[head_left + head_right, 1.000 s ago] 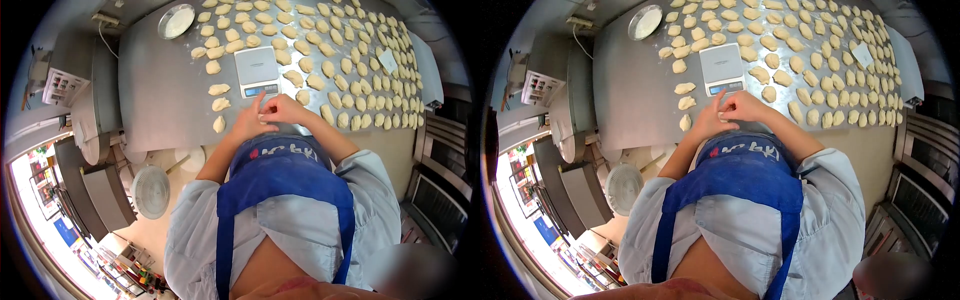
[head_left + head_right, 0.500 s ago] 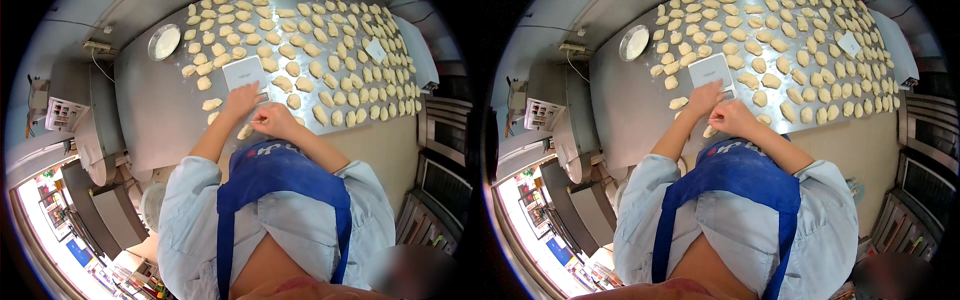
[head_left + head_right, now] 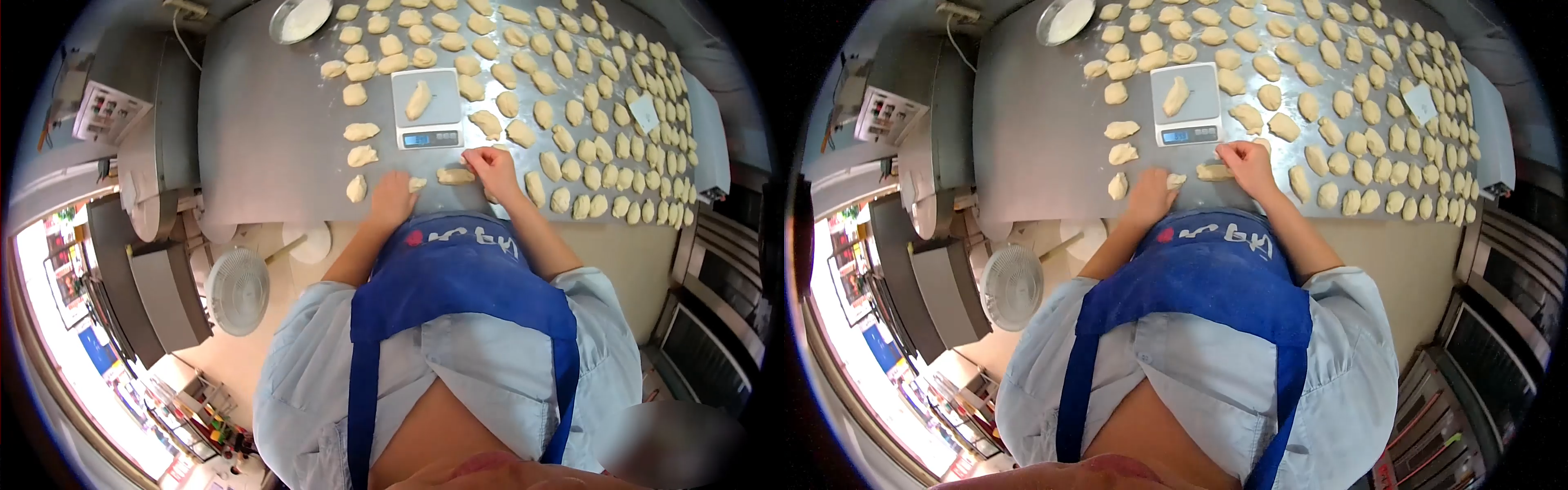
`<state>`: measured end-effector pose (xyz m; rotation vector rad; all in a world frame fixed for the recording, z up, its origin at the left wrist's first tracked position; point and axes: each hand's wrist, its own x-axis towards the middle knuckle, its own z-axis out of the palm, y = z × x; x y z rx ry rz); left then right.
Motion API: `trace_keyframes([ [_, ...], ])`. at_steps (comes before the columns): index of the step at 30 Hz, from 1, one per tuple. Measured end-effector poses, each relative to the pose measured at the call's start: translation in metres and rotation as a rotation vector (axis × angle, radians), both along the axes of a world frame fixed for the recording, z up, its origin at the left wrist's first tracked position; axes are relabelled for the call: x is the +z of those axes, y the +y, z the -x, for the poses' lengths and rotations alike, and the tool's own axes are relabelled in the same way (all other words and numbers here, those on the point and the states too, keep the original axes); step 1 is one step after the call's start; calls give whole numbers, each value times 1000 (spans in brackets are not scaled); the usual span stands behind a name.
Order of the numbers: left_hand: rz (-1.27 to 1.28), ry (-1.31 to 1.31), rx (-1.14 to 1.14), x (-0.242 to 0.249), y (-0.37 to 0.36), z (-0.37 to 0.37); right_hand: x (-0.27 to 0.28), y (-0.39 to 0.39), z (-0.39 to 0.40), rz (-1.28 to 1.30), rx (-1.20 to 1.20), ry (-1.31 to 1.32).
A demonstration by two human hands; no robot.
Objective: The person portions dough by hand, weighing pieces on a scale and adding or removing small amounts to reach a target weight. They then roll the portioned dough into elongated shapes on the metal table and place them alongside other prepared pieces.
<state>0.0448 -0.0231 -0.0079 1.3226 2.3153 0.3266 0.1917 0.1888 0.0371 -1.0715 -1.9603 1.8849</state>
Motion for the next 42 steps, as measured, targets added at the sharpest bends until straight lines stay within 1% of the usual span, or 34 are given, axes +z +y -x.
trace_keyframes([
  [1,-128,-35,51,-5,-4,-2,-13,-10,4,57,-14,25],
  [2,-123,-37,60,-11,-9,-4,-26,-20,7,114,-31,46],
  [4,-230,-145,118,2,-5,-10,-37,-34,13,109,-15,38],
  [5,-233,-145,127,12,-3,-14,-38,-37,15,37,43,28],
  [6,-224,-256,183,29,1,-17,-38,-40,19,-35,100,21],
  [7,-213,-367,237,37,2,-20,-28,-44,22,-39,86,44],
  [8,-212,-367,242,37,3,-22,-24,-47,23,-38,91,44],
  [10,-244,-431,264,34,5,-26,-18,-53,25,-219,212,27],
  [11,-243,-432,271,31,3,-28,-14,-55,27,-218,218,25],
  [13,-273,-436,327,26,2,-31,-8,-55,32,-898,213,115],
  [14,-277,-433,332,24,2,-32,-13,-49,40,-900,218,120],
  [16,-324,-735,512,27,1,-33,-30,-27,70,-681,61,48],
  [17,-326,-732,515,13,-4,-31,-22,-14,88,-485,53,138],
  [18,-372,-1105,677,-12,-10,-28,-12,-2,107,-292,42,227],
  [19,-410,-1482,827,-26,-12,-25,-13,9,124,-296,38,231],
  [20,-410,-1479,817,-22,-9,-21,-15,19,138,-724,219,241],
  [21,-396,-1494,929,-13,-6,-19,-16,28,146,-1150,401,236],
  [22,-380,-1505,1041,-4,-2,-16,-22,36,148,-1154,390,232],
  [23,-372,-1504,1029,5,4,-10,-30,41,146,-1247,488,139],
  [24,-448,-1456,927,14,13,-1,-36,45,143,-1332,583,39],
  [25,-518,-1411,825,21,24,7,-24,46,136,-1328,569,26],
  [27,-511,-1213,806,29,53,26,-2,44,110,-1099,361,-52],
  [28,-507,-1068,738,36,68,34,0,41,93,-1100,355,-66],
  [29,-508,-922,666,40,83,42,2,41,72,-1059,224,-62],
  [30,-505,-932,654,35,97,48,3,40,52,-1015,93,-58],
  [31,-537,-717,578,29,111,54,2,40,33,-1019,83,-70],
  [32,-565,-504,501,24,121,57,-2,39,14,-957,18,-100],
  [33,-562,-513,494,17,125,58,-6,36,-4,-893,-44,-129],
  [35,-110,463,223,5,129,60,-15,30,-30,-863,-104,-97],
  [36,-109,461,221,14,126,54,-15,26,-39,-831,-154,-57],
  [38,-307,543,207,44,114,38,-10,22,-51,-848,-129,-85],
  [39,-305,543,198,45,108,31,-10,19,-56,-829,-168,-82],
  [41,-192,6,-230,39,88,16,-13,9,-63,-796,-201,-75],
  [42,-226,-3,-270,33,79,1,-14,7,-62,-772,-246,-68],
])
